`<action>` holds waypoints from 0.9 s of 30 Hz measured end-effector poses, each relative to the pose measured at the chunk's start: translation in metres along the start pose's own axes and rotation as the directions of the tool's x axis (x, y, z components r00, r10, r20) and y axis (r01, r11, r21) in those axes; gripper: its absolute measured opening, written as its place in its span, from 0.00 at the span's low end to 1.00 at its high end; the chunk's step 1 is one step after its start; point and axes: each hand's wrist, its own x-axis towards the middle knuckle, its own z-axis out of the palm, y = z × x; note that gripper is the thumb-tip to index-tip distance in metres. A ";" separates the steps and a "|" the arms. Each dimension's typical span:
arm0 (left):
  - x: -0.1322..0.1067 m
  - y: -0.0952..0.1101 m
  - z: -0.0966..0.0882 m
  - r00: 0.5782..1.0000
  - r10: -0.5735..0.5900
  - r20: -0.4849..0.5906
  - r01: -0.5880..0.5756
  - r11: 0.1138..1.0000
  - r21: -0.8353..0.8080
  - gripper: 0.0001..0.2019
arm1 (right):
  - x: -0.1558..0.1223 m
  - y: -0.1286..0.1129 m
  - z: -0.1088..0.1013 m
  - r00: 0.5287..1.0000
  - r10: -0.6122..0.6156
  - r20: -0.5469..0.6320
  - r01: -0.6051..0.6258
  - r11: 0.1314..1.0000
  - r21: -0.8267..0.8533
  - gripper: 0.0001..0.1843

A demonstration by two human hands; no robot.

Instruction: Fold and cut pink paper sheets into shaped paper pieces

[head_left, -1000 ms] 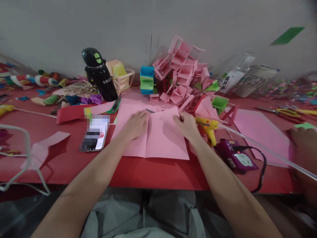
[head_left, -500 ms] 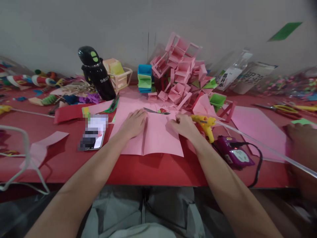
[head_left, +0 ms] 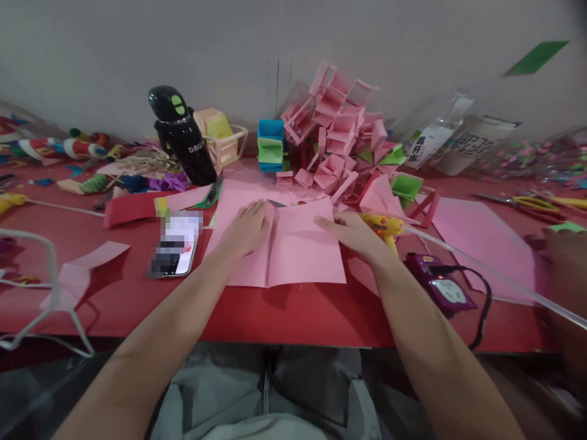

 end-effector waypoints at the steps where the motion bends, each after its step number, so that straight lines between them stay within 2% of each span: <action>1: -0.001 -0.001 -0.001 1.000 -0.013 -0.025 0.013 1.000 0.003 0.28 | -0.001 -0.001 0.000 0.998 0.017 0.053 -0.019 0.999 0.031 0.21; 2: -0.002 -0.002 -0.003 0.999 -0.019 -0.047 0.019 1.000 0.006 0.28 | -0.001 -0.001 0.000 0.997 0.009 0.075 -0.012 0.999 0.037 0.20; 4: -0.005 -0.004 -0.008 0.997 -0.019 -0.071 0.020 1.000 0.010 0.28 | 0.001 0.000 0.000 0.998 -0.068 0.019 0.068 0.998 -0.013 0.19; 6: -0.008 -0.005 -0.013 0.999 -0.026 -0.046 0.026 1.000 0.007 0.28 | 0.005 0.002 0.002 0.987 -0.148 -0.061 0.143 0.986 -0.086 0.20; 8: -0.010 -0.005 -0.016 0.999 -0.038 0.012 0.037 0.999 0.007 0.29 | 0.008 0.006 0.004 0.976 -0.179 -0.121 0.165 0.980 -0.115 0.20; 13: -0.008 -0.003 -0.011 0.996 -0.026 0.084 0.021 0.998 0.062 0.29 | 0.014 0.011 0.012 0.979 -0.080 -0.190 0.090 0.995 0.044 0.18; 17: -0.006 0.000 -0.006 0.996 -0.055 0.069 0.046 0.992 0.118 0.28 | 0.015 0.014 0.011 0.993 0.060 -0.100 -0.037 0.975 0.221 0.15; 19: -0.006 0.003 -0.005 0.995 -0.085 0.047 0.079 0.988 0.129 0.28 | 0.015 0.016 0.009 0.993 0.046 -0.108 -0.027 0.986 0.166 0.13; 22: -0.005 0.005 -0.004 0.993 -0.116 0.009 0.114 0.985 0.131 0.26 | 0.016 0.019 0.008 0.982 -0.025 -0.185 0.015 0.999 -0.051 0.15; 27: -0.001 0.004 -0.004 0.999 -0.054 0.000 0.054 0.995 0.088 0.26 | 0.014 0.017 0.008 0.988 0.002 -0.152 -0.038 0.971 -0.238 0.17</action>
